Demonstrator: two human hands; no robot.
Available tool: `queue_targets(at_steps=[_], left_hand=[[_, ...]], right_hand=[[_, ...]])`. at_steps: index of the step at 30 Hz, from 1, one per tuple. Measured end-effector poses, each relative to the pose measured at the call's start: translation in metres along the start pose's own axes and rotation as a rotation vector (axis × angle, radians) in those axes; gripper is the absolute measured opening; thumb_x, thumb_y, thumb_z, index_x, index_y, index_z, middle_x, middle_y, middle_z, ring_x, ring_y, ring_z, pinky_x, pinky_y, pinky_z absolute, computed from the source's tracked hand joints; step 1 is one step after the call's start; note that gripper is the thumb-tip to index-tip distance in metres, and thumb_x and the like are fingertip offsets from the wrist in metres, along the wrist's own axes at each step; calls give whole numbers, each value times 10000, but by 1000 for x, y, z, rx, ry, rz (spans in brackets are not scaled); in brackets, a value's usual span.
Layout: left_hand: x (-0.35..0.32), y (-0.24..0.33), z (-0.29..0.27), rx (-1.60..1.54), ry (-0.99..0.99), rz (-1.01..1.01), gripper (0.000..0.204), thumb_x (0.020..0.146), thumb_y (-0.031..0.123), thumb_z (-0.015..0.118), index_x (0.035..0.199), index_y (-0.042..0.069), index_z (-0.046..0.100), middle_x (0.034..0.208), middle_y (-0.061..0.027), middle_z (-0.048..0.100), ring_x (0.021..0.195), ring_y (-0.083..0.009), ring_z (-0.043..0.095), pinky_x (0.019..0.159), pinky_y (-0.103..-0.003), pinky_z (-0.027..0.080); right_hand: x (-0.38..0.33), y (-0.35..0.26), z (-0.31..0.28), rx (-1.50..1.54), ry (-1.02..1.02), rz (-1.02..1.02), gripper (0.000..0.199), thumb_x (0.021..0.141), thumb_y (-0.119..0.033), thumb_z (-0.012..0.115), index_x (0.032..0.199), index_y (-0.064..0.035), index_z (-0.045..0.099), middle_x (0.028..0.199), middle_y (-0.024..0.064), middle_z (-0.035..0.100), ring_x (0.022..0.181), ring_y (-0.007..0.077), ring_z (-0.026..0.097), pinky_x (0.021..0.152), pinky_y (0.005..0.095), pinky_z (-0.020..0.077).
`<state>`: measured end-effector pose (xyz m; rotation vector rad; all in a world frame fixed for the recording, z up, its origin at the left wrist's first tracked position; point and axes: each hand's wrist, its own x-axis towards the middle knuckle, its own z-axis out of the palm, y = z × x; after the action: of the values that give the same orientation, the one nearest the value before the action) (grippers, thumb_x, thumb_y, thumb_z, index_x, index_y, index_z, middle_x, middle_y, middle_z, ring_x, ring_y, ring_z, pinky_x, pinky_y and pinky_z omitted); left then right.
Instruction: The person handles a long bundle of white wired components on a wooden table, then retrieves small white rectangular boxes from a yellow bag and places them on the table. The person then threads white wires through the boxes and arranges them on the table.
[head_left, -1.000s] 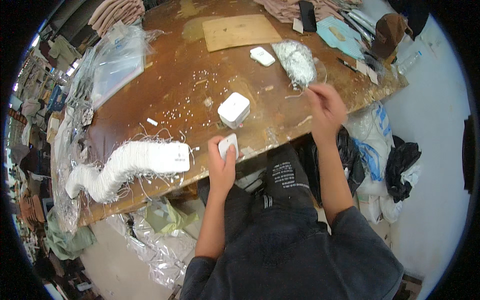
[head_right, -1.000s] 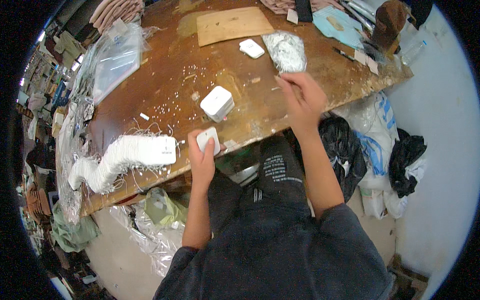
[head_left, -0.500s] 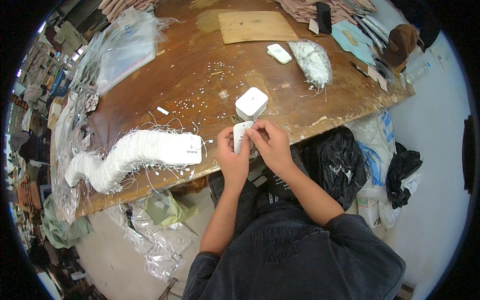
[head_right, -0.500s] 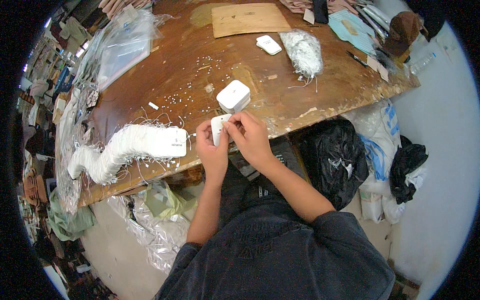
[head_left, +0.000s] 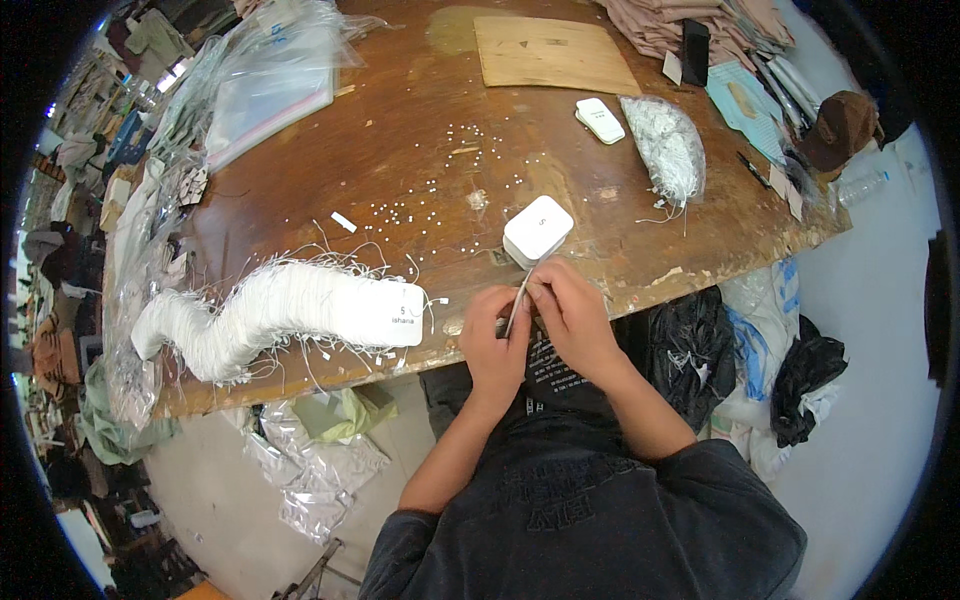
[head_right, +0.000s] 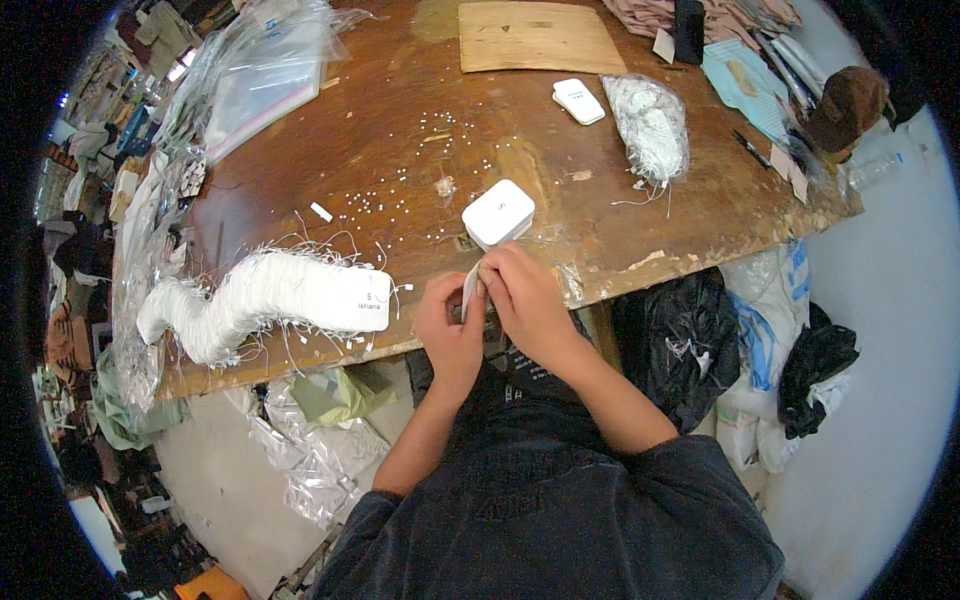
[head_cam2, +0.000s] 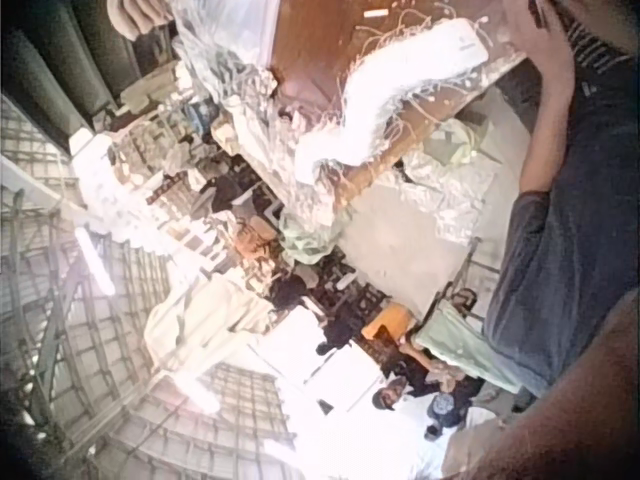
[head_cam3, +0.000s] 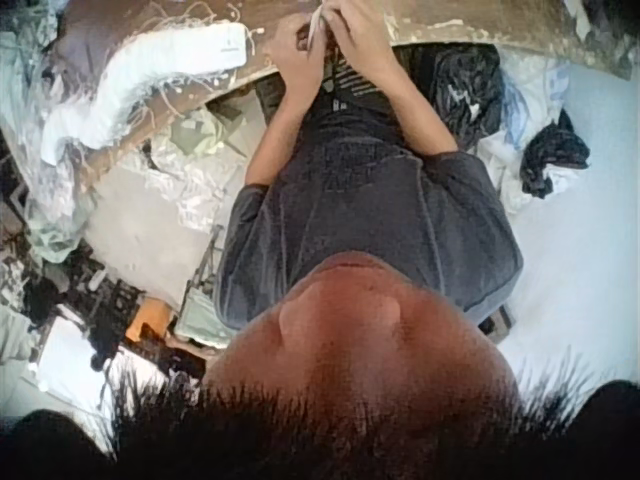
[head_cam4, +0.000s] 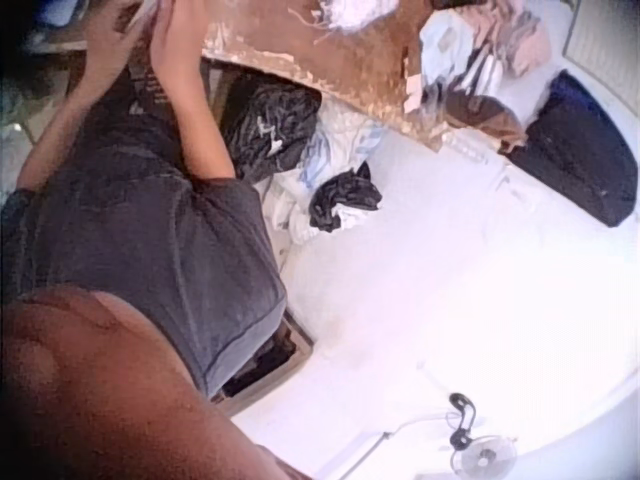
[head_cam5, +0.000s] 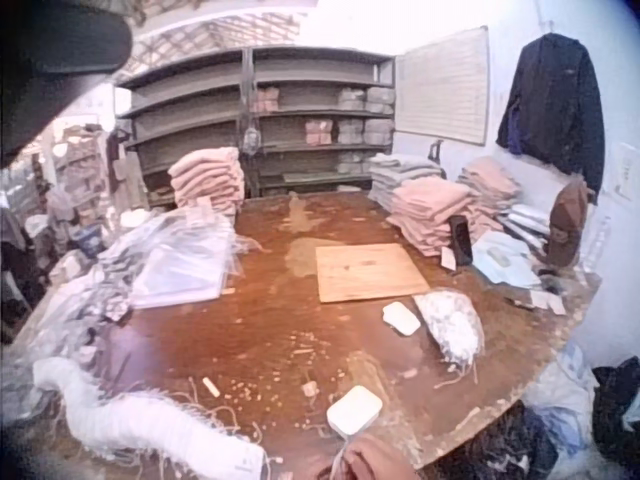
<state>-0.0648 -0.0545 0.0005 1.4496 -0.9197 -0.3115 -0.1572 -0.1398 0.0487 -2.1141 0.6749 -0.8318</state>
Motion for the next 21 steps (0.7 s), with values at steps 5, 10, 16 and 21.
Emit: queue_targets(at_steps=[5,10,16,21], left_hand=[[-6,6,-6,550,62,440,307,733,49,727,1025,140,707,1018,-33,616,931,-246,592,835,-383,429],[-24,13,-7,822,130,779,286,726,176,725,1007,223,748,966,49,614,897,-183,574,807,-357,366],[-26,7,-28,1078,304,687,297,742,176,731,1019,280,758,929,91,592,840,-147,506,786,-346,339],[-11,0,-51,1385,209,301,383,802,210,680,1184,233,684,1199,-15,571,1048,-239,475,863,-408,326]], right_hand=[[-18,2,-15,514,-47,412,92,954,-89,599,932,0,610,860,37,621,789,112,578,697,254,447],[-24,14,-24,722,-144,562,112,938,-119,643,873,-28,638,775,0,619,733,35,547,652,207,429],[2,42,-49,160,419,201,89,879,-51,672,838,15,630,743,14,600,646,68,518,574,241,421],[-3,42,-37,26,277,-41,78,874,-48,662,867,21,626,809,101,617,684,171,572,616,280,446]])
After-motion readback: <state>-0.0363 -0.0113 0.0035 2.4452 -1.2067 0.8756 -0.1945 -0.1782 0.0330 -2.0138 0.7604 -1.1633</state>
